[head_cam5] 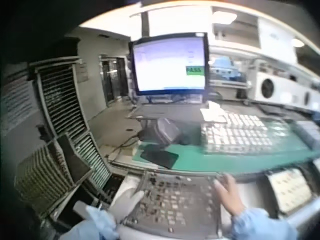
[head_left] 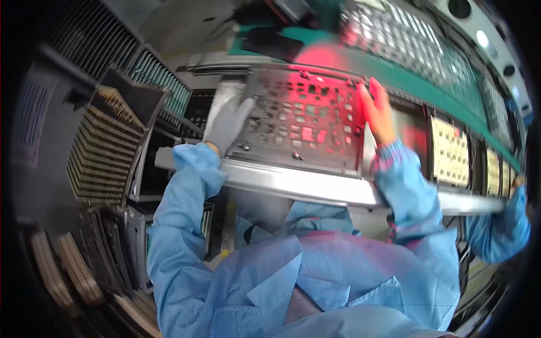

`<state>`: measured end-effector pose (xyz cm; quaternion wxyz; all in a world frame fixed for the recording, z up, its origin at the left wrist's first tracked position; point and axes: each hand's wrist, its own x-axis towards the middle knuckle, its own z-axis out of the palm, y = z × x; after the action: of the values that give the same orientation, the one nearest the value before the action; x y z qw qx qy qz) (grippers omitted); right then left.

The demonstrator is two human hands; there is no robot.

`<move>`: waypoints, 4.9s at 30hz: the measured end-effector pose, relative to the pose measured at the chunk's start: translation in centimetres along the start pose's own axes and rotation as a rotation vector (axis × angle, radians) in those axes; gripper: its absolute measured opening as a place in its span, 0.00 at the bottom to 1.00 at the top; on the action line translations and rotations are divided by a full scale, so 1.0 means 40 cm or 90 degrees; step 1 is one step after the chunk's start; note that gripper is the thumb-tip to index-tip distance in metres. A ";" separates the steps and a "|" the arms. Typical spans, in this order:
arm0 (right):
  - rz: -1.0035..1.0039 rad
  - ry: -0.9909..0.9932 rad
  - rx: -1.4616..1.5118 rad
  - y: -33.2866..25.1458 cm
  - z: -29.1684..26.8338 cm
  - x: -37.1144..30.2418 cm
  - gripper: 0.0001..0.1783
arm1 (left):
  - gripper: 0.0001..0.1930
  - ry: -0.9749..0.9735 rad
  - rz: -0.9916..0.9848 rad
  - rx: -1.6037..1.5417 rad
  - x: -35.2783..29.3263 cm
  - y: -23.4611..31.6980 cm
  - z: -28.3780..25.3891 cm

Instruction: The person repeatedly places a metal frame onto a conveyor track, mounts a circuit board into the frame, inserts electronic components into the board by hand, and pushes the assembled fixture down the line.

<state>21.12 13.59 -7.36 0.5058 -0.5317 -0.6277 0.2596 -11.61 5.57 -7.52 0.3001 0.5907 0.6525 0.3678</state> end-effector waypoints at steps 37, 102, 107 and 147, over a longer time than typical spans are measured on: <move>0.041 -0.660 0.405 -0.297 0.040 -0.148 0.17 | 0.19 0.609 -0.226 0.953 -0.035 0.072 -0.636; 0.451 -0.308 0.529 -0.182 -0.099 0.208 0.26 | 0.11 -0.114 0.438 0.114 -0.102 0.086 0.016; 0.374 -0.275 0.428 -0.227 -0.093 0.191 0.24 | 0.10 -0.122 0.422 0.095 -0.106 0.090 0.021; 0.617 -0.630 0.517 -0.167 -0.026 0.236 0.27 | 0.05 -0.043 0.339 0.112 -0.112 0.051 -0.094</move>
<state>20.10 20.14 2.18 0.1540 -0.3429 -0.3353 0.8639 -13.03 0.73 -3.95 0.1621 0.7772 0.4933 0.3554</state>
